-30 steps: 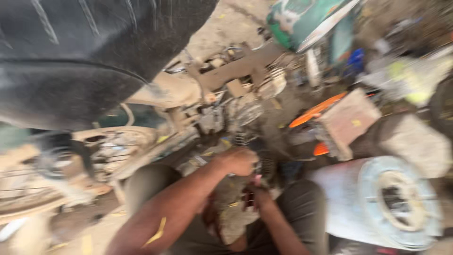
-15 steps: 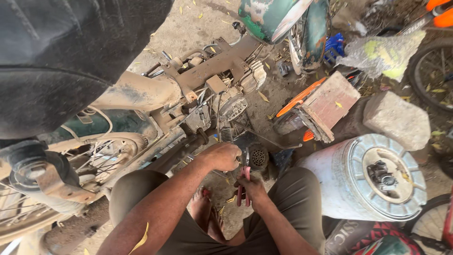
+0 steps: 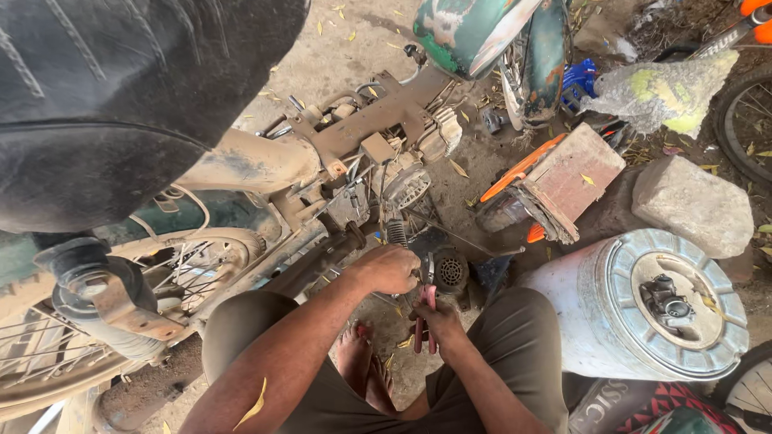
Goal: The person sits on the ground and repairs a motorcycle engine using pliers and a wrench. They manipulate small components near the engine, tighten parts, and adjust the assembly throughout the clip.
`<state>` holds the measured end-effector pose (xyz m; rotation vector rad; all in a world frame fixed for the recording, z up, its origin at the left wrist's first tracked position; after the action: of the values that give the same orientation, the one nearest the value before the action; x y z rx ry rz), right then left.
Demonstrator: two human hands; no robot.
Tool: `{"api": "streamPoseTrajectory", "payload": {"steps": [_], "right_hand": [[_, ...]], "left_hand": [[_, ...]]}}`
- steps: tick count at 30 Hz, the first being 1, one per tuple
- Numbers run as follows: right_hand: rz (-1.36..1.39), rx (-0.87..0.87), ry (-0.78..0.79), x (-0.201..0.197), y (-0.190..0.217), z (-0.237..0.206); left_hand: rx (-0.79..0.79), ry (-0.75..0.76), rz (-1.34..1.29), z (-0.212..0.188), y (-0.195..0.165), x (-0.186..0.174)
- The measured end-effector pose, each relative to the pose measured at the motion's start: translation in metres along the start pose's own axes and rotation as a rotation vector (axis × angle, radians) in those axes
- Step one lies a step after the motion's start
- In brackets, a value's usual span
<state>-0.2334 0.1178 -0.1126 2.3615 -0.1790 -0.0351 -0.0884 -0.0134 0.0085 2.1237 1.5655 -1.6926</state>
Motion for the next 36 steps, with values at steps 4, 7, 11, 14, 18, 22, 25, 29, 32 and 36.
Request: {"api": "streamPoseTrajectory", "payload": {"steps": [4,7,11,14,18,22,25,29,32,36], "right_hand": [[-0.016,0.01,-0.003,0.004,0.006,-0.005],[-0.002,-0.001,0.005,0.005,0.006,-0.004],[-0.025,0.01,0.012,0.0,-0.002,0.001],[-0.024,0.005,0.012,-0.004,-0.008,0.008],[-0.013,0.058,-0.013,-0.007,-0.016,0.021],[0.013,0.051,0.047,0.006,-0.023,0.029],[0.074,0.024,0.041,0.006,-0.022,0.027],[0.112,-0.044,-0.001,0.003,-0.011,0.015],[0.064,-0.059,0.002,-0.001,-0.002,0.005],[0.072,-0.089,-0.015,-0.001,0.005,0.001]], "left_hand": [[-0.005,-0.011,-0.013,-0.006,-0.005,-0.007],[-0.015,-0.012,-0.025,-0.008,-0.006,-0.009],[0.017,-0.01,-0.001,-0.004,-0.002,-0.005],[0.08,-0.068,0.008,0.003,0.002,0.0],[0.236,-0.185,0.054,0.006,0.005,0.004],[0.101,-0.129,0.081,0.003,0.014,0.009],[0.13,-0.239,0.083,0.0,0.012,0.009],[0.051,-0.313,0.114,0.006,0.011,0.011],[0.035,-0.335,-0.025,0.017,0.011,0.011],[0.008,-0.37,-0.026,0.02,0.018,0.013]]}}
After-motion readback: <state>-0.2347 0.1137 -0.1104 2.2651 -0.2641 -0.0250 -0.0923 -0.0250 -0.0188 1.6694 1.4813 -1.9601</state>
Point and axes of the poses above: each hand's wrist, its own z-axis towards the middle knuckle, its own x-axis out of the palm, y = z × x, the point moved 3 cm from there along z, towards the middle knuckle, and after that the axes turned 2 degrees about y, right-handed, at the moved point
